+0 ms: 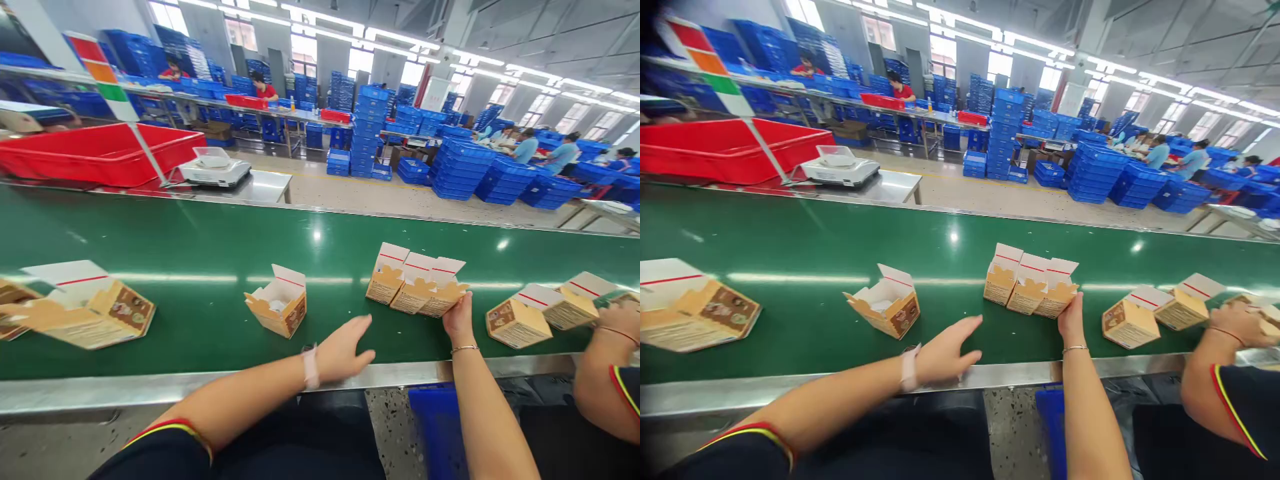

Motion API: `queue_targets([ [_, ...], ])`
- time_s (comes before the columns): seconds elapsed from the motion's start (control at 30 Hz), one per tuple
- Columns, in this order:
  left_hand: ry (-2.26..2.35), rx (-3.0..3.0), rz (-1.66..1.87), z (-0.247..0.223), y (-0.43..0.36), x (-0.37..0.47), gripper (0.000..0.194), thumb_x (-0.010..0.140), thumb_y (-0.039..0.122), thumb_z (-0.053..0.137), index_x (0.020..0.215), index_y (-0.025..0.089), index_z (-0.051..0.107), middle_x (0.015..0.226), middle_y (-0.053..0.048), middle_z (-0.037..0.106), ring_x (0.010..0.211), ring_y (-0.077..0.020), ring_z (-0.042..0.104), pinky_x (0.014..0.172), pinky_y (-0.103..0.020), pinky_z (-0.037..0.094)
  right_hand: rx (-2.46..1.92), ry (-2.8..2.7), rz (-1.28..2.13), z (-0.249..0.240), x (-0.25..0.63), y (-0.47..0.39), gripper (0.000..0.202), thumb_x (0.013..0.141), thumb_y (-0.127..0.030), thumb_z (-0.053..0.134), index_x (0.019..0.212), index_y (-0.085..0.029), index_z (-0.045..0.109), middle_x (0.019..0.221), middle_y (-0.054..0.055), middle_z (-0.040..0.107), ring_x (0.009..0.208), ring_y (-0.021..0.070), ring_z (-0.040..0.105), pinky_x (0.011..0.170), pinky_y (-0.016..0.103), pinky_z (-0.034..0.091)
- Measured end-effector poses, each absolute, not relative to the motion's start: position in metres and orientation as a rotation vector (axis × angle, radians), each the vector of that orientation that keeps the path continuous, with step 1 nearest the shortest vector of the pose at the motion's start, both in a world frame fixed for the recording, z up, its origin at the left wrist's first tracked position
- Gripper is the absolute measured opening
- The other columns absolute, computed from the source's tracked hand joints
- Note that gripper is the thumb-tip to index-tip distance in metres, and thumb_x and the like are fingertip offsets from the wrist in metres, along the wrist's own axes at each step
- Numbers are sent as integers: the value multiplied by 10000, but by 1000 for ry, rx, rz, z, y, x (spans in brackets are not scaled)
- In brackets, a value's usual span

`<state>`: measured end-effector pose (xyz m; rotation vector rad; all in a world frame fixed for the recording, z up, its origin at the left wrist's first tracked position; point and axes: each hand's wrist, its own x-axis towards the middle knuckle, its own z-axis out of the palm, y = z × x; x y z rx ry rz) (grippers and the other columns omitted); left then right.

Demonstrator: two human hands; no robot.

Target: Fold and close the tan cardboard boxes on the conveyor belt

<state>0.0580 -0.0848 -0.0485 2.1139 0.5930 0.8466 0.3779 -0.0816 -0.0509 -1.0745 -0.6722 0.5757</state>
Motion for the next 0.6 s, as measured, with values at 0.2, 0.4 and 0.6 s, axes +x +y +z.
queue_targets([
  [0.2, 1047, 2131, 1687, -32, -67, -82, 753, 601, 436, 840, 1225, 258, 460, 1199, -119, 545, 1160, -299, 535, 978, -496, 463, -1095, -703, 625, -46, 380, -53, 662, 730, -815, 509, 1004, -231, 657, 1054, 57, 685, 1156, 300, 572, 1009, 497, 450],
  [0.4, 674, 1711, 690, -23, 30, -66, 744, 600, 507, 816, 1205, 197, 513, 1152, -129, 617, 1071, -295, 607, 963, -513, 474, -1119, -776, 786, -40, 345, -24, 699, 716, -850, 462, 975, -229, 650, 1047, 71, 685, 1177, 319, 557, 1027, 519, 433],
  [0.6, 903, 1613, 1036, -30, 46, -23, 801, 545, 310, 850, 1228, 163, 459, 1241, -149, 544, 1190, -315, 520, 1055, -539, 384, -1111, -834, 873, -42, 295, -6, 715, 693, -873, 474, 981, -243, 647, 1038, 57, 691, 1123, 318, 594, 984, 507, 479],
])
